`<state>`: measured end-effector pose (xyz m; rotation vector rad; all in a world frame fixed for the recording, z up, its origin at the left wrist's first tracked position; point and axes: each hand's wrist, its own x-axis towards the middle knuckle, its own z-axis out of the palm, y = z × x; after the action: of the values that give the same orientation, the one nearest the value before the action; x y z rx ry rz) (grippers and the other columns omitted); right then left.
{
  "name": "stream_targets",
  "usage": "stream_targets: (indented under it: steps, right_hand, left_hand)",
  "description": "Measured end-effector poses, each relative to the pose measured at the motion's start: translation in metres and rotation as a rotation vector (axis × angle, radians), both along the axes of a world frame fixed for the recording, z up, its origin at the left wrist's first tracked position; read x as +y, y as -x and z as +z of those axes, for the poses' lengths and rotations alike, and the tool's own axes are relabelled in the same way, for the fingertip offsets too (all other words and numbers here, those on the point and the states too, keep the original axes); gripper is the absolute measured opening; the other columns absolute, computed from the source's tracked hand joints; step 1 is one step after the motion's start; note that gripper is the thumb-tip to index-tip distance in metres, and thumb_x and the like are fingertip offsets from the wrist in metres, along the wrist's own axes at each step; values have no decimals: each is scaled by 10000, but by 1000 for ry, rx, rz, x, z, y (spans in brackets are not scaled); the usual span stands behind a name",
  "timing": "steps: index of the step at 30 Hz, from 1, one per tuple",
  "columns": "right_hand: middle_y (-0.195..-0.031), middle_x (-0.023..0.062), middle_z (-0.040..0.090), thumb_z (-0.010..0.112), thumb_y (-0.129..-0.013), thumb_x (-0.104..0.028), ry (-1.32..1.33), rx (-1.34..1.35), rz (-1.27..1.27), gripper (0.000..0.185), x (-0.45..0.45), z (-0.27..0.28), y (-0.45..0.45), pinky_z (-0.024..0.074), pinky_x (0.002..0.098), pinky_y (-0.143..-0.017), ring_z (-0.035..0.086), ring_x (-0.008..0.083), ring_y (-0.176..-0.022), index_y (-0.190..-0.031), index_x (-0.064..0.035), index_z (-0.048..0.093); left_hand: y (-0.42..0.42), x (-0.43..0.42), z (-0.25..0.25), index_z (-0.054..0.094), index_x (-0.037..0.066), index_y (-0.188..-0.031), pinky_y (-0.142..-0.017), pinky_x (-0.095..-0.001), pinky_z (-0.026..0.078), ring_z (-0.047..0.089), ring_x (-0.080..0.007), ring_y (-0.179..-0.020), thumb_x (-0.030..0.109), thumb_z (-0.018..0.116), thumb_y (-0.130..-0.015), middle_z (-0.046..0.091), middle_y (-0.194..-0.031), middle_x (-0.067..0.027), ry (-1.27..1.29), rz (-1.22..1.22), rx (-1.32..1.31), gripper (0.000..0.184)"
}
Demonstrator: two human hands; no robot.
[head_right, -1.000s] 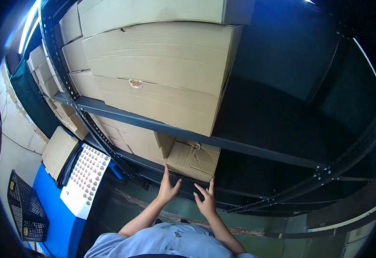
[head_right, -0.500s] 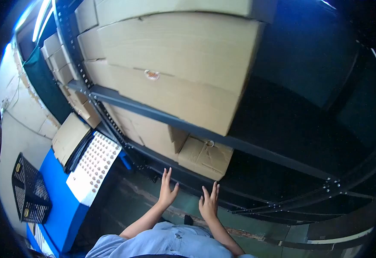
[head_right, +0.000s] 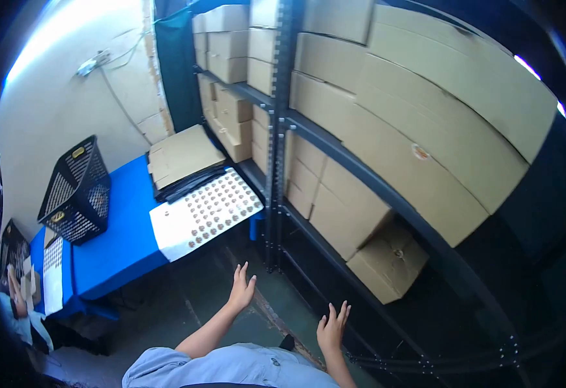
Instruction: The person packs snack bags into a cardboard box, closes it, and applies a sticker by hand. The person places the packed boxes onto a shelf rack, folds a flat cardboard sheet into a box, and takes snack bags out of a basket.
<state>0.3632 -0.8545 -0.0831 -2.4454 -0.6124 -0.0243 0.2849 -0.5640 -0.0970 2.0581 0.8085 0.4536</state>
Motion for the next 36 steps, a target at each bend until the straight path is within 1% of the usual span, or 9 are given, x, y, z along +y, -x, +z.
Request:
stream_targets:
  steps: [6,10,13,17,19,22,27,31,36]
  right_hand:
    - [-1521,287,169,557,-881,-93,-32,3,186,521,93,14,40,179,517,-1154,112,464,-1424,-1374,-13,406]
    - [-1514,289,187,556,-883,-121,-1,20,361,579,164,24,94,185,517,-1151,100,469,-1424,-1415,-13,354]
    - [-1516,290,178,556,-884,-132,-24,19,535,651,218,30,140,166,518,-1152,78,472,-1427,-1461,-29,273]
    - [-1515,291,173,553,-888,-136,-67,29,708,666,284,34,197,165,518,-1150,75,475,-1426,-1473,-40,249]
    - [-1519,285,170,565,-880,-118,-77,42,800,680,311,37,220,159,518,-1151,68,466,-1431,-1475,-42,245]
    - [-1516,286,175,569,-878,-113,-82,28,918,684,347,36,248,170,526,-1147,70,471,-1428,-1476,-47,244]
    - [-1505,295,188,579,-879,-122,-58,14,1085,685,403,33,283,211,539,-1130,90,488,-1418,-1476,-50,249]
    - [-1502,297,198,581,-878,-120,-82,29,1174,678,454,25,303,212,539,-1130,98,489,-1417,-1471,-47,260]
    - [-1492,309,213,582,-877,-115,-141,51,1275,658,524,24,314,204,545,-1130,114,506,-1407,-1459,-35,285]
  left_hand:
    - [126,64,-2,245,58,-1482,-1115,-451,291,302,-456,-1360,227,558,-918,208,-1493,-317,-10,148,-16,667]
    - [232,106,0,222,72,-1492,-1136,-434,257,269,-418,-1386,177,570,-902,245,-1485,-295,-15,423,20,692]
    - [310,125,7,252,53,-1479,-1138,-424,252,302,-386,-1369,149,567,-906,307,-1455,-254,-7,631,-32,661]
    - [399,136,18,252,82,-1486,-1126,-425,272,326,-386,-1352,139,557,-914,302,-1462,-233,-67,820,-46,651]
    - [431,133,28,239,85,-1484,-1141,-428,250,283,-377,-1383,169,541,-927,279,-1480,-228,7,899,-104,639]
    - [466,122,41,245,90,-1483,-1140,-425,251,284,-372,-1383,160,534,-931,290,-1477,-212,-3,1003,-105,627]
    - [505,105,43,260,114,-1484,-1078,-441,338,422,-371,-1268,155,534,-941,306,-1472,-184,45,1177,-135,609]
    - [523,105,34,278,122,-1482,-1073,-414,349,428,-340,-1272,124,539,-932,317,-1470,-165,76,1303,-151,609]
    - [522,144,41,326,84,-1447,-1124,-412,279,340,-352,-1351,117,551,-912,352,-1440,-199,-74,1428,-40,581]
